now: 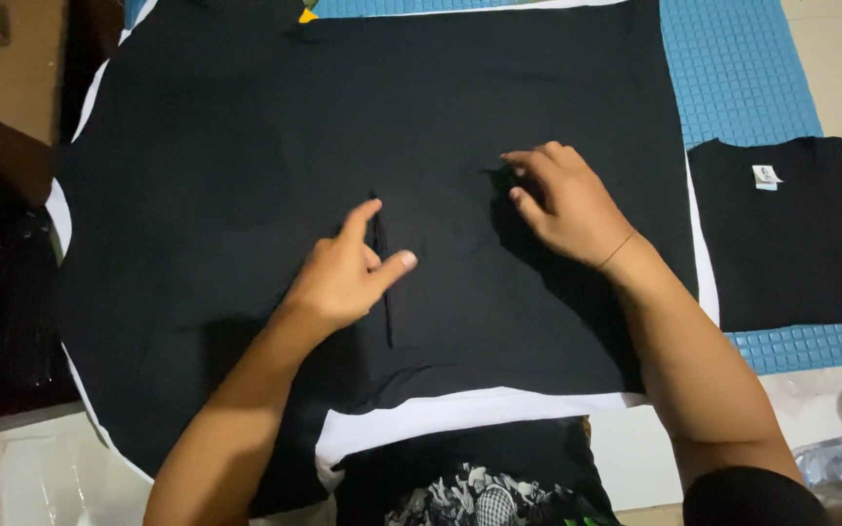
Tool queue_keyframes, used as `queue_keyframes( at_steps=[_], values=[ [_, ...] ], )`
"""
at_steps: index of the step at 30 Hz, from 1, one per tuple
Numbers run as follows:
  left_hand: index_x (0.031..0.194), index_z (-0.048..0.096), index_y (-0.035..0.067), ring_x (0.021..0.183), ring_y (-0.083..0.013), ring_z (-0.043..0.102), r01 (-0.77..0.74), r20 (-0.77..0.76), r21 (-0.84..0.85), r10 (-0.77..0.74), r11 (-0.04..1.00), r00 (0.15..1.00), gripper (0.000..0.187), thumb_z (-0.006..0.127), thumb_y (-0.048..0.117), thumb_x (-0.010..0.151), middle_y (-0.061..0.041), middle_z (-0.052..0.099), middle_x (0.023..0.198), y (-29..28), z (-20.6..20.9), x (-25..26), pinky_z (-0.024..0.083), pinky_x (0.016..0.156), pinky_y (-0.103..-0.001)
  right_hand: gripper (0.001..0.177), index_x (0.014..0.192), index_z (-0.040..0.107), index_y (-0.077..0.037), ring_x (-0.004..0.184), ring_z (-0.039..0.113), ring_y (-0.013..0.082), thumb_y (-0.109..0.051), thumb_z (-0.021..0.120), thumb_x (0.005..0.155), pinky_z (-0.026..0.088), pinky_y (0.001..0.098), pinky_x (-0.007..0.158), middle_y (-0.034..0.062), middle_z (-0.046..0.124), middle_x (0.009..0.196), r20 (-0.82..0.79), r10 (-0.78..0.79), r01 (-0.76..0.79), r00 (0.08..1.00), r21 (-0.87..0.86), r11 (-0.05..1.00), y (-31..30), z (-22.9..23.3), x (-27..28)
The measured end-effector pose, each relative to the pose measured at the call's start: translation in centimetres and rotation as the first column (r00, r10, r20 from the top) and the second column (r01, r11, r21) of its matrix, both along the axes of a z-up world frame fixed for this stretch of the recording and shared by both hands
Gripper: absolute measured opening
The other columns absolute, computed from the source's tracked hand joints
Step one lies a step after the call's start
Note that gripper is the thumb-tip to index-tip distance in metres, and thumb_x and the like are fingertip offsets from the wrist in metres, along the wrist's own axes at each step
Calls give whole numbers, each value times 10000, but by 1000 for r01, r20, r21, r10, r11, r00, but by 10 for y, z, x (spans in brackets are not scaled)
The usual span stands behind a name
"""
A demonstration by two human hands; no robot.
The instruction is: Folding and stacking t-shirts on a mat.
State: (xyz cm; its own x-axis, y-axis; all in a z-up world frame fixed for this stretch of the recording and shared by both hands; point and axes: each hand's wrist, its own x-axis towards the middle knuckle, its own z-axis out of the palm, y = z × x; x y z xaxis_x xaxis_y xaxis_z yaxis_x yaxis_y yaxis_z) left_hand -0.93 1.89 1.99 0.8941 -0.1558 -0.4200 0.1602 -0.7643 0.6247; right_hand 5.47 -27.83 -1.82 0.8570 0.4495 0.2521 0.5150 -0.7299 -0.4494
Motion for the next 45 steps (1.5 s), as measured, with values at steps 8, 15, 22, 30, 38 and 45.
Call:
queue_keyframes(
  at_steps=[8,15,22,30,38,45],
  values=[
    [1647,200,129,973,-331,763,164,-107,117,-152,980,983,832,638,294,959,-150,765,1041,-2,6,-5,606,816,-469,416,1352,652,-27,1115,616,409,-191,679,971,502,494,940,203,632,1180,-112,-3,1,994,-12,1000,5,9,-3],
    [1679,24,122,876,-278,779,259,-296,113,-217,959,930,1013,670,362,936,-128,778,1018,-12,49,-6,589,866,-467,418,1376,632,-40,1164,599,404,-184,663,985,491,490,979,212,618,1241,-88,25,-27,996,-19,999,3,9,-2],
    [1682,5,143,774,-239,764,324,-380,51,-282,945,881,1017,662,284,919,-63,806,875,-9,46,-6,592,770,-374,429,1367,626,-10,1173,596,444,-205,658,987,495,520,983,256,613,1252,-99,62,-67,993,-43,997,5,6,-3],
    [1621,330,70,1556,-475,116,364,359,423,-523,830,773,728,415,530,1063,-212,205,1707,-27,-27,-4,113,1220,-648,634,1552,453,-31,1505,265,501,-380,521,1027,248,669,1163,280,364,1615,-48,67,-79,997,-316,946,52,-1,-49],
    [1666,106,147,1591,-386,-55,442,62,539,-557,717,828,981,333,786,958,-164,-26,1737,-23,-21,-4,1,1246,-632,949,1629,267,-30,1579,88,424,-697,447,979,130,612,1239,249,161,1703,-106,-59,9,993,-417,909,46,-16,-48],
    [1659,116,169,1601,-318,-4,350,30,681,-502,644,865,946,187,805,963,-138,50,1736,-17,-18,-9,-104,1214,-684,710,1030,694,-106,1014,683,278,-762,423,994,527,456,820,69,699,995,207,-241,317,948,-583,748,-10,-41,-38]
  ],
)
